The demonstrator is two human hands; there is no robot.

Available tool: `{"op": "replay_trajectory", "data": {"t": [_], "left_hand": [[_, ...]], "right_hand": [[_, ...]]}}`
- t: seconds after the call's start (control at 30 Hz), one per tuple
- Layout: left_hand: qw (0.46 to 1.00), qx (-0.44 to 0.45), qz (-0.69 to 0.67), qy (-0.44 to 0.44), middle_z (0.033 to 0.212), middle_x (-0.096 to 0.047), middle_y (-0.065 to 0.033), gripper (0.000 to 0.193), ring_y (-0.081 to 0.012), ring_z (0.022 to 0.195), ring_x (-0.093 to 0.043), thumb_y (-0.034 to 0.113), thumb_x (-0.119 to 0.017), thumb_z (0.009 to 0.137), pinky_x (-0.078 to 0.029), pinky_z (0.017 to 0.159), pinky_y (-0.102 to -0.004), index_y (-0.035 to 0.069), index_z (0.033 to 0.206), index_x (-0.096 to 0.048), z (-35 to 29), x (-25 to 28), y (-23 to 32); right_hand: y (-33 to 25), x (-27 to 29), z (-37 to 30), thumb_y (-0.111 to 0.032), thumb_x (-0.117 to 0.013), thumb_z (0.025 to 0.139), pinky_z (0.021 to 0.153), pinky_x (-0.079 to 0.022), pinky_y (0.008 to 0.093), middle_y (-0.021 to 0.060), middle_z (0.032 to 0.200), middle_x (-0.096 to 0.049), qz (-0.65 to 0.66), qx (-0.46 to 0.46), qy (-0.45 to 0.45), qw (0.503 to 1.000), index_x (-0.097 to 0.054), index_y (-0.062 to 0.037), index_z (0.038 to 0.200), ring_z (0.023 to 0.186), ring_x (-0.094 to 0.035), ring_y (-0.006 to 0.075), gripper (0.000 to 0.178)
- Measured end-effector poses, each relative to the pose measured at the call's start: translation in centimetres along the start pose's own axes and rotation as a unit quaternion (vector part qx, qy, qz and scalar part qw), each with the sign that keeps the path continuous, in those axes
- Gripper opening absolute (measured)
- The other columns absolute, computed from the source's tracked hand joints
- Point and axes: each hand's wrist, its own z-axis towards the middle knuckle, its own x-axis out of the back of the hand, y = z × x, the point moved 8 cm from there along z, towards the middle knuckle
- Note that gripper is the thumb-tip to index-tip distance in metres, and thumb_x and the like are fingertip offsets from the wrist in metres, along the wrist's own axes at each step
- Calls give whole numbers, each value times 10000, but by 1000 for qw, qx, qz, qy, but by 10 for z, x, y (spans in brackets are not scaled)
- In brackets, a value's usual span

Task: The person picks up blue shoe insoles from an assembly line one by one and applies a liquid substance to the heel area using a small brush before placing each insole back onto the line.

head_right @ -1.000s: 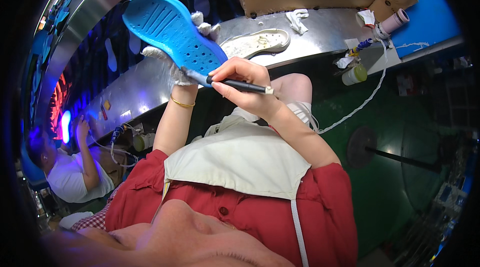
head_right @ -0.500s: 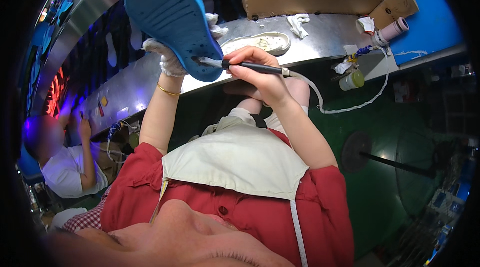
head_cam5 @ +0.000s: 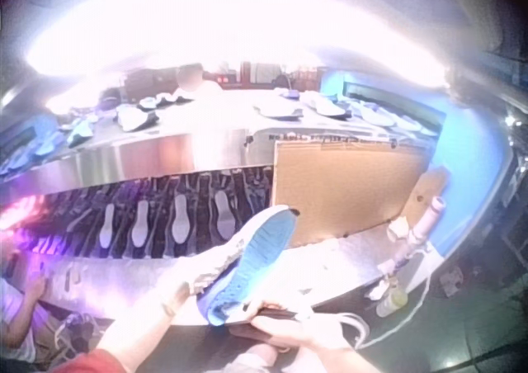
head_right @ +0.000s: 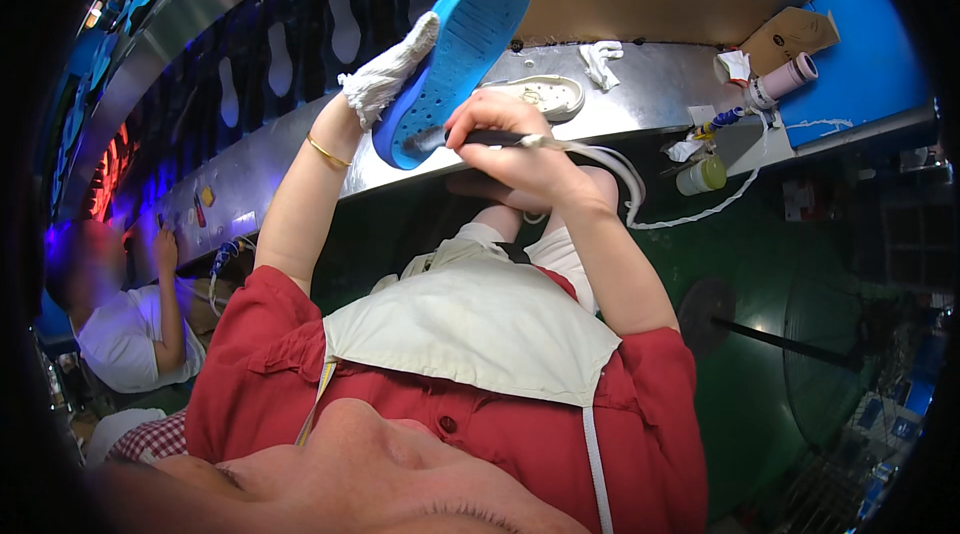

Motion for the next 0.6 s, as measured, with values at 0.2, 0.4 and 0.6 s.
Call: {"op": "replay_trajectory", "data": {"t": [0.2,0.4,0.6], "left_hand": [[998,63,18,7,932,-656,-98,640,-146,743,-643,602,-565,847,-559,670,-267,29,1128,-601,1,-1,-13],[995,96,0,-24,970,-658,-109,580,-154,763,-654,534,-572,877,-571,668,-275,39,1179,-579,-1,0,-18],[998,34,-41,-31,945,-658,-111,595,-161,761,-659,544,-562,875,-577,636,-290,44,1197,-565,-5,1,-9]], "right_hand": [[2,2,5,28,-632,682,865,-445,307,77,884,-623,105,-44,-31,993,-654,-31,758,923,-584,191,99],[6,7,7,33,-606,708,858,-448,301,86,965,-610,-4,-19,-74,997,-634,-23,753,918,-574,171,78],[4,23,5,-19,-630,705,813,-444,286,90,967,-609,-21,20,-50,998,-635,-33,745,895,-574,177,43]]}}
